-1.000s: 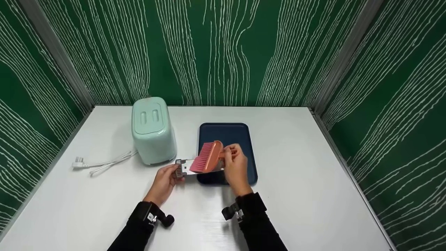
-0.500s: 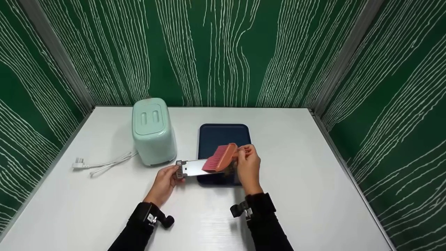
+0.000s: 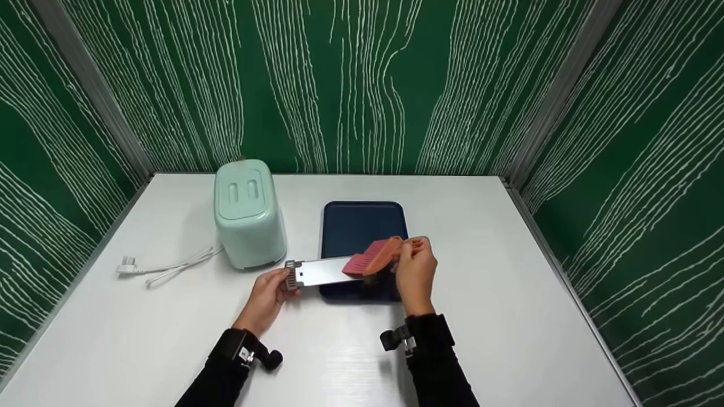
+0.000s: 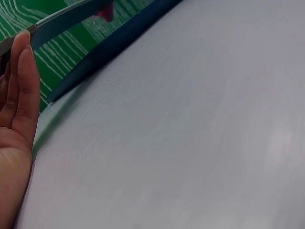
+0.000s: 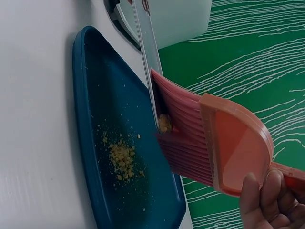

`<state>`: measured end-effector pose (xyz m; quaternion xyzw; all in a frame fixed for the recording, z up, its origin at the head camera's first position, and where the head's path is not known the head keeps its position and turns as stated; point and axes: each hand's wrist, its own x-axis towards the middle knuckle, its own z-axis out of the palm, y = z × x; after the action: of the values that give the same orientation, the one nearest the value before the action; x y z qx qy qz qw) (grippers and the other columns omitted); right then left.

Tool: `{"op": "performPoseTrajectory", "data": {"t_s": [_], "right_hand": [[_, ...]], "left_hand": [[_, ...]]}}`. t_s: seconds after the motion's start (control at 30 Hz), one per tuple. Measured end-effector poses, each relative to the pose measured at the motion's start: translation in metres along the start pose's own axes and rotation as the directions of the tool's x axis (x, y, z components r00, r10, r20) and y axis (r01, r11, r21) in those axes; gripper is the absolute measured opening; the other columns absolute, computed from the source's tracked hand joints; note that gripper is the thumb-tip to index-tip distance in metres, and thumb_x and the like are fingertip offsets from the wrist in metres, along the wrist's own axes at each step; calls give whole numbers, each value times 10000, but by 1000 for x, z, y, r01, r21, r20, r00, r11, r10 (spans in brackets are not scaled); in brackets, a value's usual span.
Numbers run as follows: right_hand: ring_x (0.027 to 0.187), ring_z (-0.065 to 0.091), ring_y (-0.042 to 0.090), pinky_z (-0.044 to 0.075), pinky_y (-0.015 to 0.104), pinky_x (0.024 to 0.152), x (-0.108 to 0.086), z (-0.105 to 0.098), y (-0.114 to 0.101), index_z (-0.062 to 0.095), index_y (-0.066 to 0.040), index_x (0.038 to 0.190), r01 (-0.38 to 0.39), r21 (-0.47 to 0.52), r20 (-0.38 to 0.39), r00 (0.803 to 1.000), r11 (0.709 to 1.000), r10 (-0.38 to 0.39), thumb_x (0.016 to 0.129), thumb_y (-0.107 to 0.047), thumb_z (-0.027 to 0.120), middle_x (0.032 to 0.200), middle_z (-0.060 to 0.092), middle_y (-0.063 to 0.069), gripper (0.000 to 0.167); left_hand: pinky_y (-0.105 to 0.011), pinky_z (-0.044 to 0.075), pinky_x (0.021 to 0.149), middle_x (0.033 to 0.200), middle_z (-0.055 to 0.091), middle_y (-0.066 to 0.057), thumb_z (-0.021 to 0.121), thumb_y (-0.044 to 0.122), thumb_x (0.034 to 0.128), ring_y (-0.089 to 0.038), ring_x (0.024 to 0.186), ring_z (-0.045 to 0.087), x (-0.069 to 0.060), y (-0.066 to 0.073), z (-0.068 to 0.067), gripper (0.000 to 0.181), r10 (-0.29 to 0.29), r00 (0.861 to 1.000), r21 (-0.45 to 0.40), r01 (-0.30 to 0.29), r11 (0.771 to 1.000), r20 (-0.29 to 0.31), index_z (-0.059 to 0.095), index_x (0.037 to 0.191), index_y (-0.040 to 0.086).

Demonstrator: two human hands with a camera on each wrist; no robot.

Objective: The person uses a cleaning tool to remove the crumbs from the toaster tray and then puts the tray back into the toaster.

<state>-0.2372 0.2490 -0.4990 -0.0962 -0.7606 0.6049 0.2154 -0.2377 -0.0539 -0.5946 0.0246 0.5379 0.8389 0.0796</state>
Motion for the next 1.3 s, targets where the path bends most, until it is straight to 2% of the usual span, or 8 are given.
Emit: {"op": "performPoseTrajectory", "data": {"t_s": [0.2,0.47,0.7,1.03,1.3], "right_hand": [[510,615,60,588,240,514,3,-4,2,591,30,1049,-17,-9,-29,999,1000,16,1091,-73,428,725,711,6,197],[489,620,66,584,248,491,6,-7,6,604,26,1034,-23,-44,-52,998,999,21,1071,-68,426,705,699,4,205],[485,629,65,585,233,498,6,-8,5,578,49,1050,-46,-11,-39,998,999,46,1075,-51,424,684,692,6,186],[477,618,43,576,218,486,6,-10,7,561,55,1068,-68,4,-40,997,998,68,1080,-45,433,679,682,-1,163],[439,612,47,569,237,455,8,-10,11,561,46,1043,-53,29,-97,994,998,56,1069,-20,422,699,678,10,157]], "left_hand": [[-275,594,747,948,754,-72,495,115,1123,-149,731,711,1,-1,-1,335,9,1000,-4,-9,1000,1,622,1274,-155],[-280,599,761,949,758,-85,485,108,1121,-160,730,716,1,-1,0,311,4,1000,-19,-5,1000,-9,640,1246,-131],[-287,616,758,943,739,-69,468,77,1123,-146,755,707,1,-1,2,304,25,1000,-34,-25,999,-18,619,1223,-167],[-297,619,766,933,733,-76,476,83,1121,-165,757,711,3,-3,3,277,29,999,-25,-30,999,-45,635,1188,-134],[-302,614,776,931,726,-79,496,110,1122,-175,768,718,2,-3,0,276,32,999,7,-32,999,-28,655,1175,-109]]}}
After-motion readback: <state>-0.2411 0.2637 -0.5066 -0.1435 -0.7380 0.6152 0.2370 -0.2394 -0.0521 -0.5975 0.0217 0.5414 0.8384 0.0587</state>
